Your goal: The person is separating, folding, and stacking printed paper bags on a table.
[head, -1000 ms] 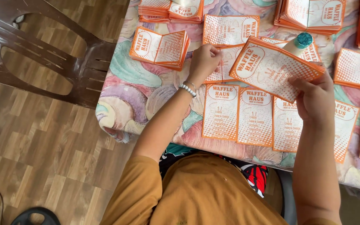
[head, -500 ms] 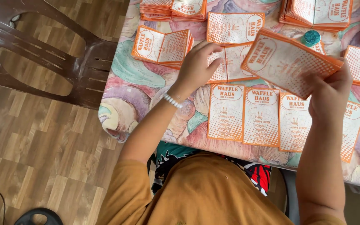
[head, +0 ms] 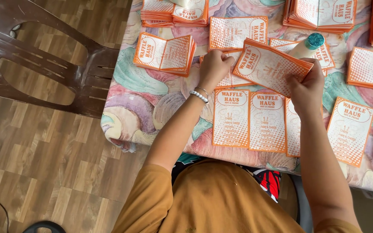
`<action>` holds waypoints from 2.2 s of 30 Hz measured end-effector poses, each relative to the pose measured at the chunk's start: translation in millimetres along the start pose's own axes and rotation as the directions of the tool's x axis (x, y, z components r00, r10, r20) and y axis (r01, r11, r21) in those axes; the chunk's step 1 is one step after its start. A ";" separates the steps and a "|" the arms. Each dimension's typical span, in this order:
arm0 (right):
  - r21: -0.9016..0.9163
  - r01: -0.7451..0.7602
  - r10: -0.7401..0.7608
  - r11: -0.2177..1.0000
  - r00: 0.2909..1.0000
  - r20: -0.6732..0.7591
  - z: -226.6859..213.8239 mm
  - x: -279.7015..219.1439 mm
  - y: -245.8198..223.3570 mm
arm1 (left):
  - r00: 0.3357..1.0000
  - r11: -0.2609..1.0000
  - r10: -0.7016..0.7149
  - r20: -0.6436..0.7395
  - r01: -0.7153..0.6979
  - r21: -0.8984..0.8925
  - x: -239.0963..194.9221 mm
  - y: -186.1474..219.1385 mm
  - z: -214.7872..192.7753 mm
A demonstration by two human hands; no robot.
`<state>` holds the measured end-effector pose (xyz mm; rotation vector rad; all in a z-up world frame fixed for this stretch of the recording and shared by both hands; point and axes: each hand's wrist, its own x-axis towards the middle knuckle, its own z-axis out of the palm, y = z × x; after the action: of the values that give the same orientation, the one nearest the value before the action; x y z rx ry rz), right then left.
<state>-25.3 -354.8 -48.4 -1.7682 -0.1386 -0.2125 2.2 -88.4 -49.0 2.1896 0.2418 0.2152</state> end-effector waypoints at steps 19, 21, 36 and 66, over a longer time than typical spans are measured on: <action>0.069 0.167 -0.180 0.983 0.948 0.262 25.4 14.7 14.3 | 0.625 0.632 0.764 -0.158 -0.775 -0.012 -23.4 16.9 -23.8; 0.061 0.224 -0.232 0.973 0.942 0.242 32.3 16.6 7.2 | 0.644 0.656 0.754 -0.126 -0.739 0.153 -28.6 22.2 -34.0; 0.193 0.222 -0.278 0.956 0.896 0.346 67.6 -25.6 -45.1 | 0.644 0.613 0.763 -0.053 -0.696 0.374 -95.0 1.2 -48.4; 0.171 0.550 -0.532 0.817 0.607 0.591 -7.2 -56.9 -137.7 | 0.335 0.403 0.914 -0.230 -0.821 0.405 -138.7 45.6 -112.0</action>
<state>-110.2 -332.1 72.2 -1.7189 -1.1814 -0.0549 -154.5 -62.9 44.1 2.2341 -0.8100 1.3664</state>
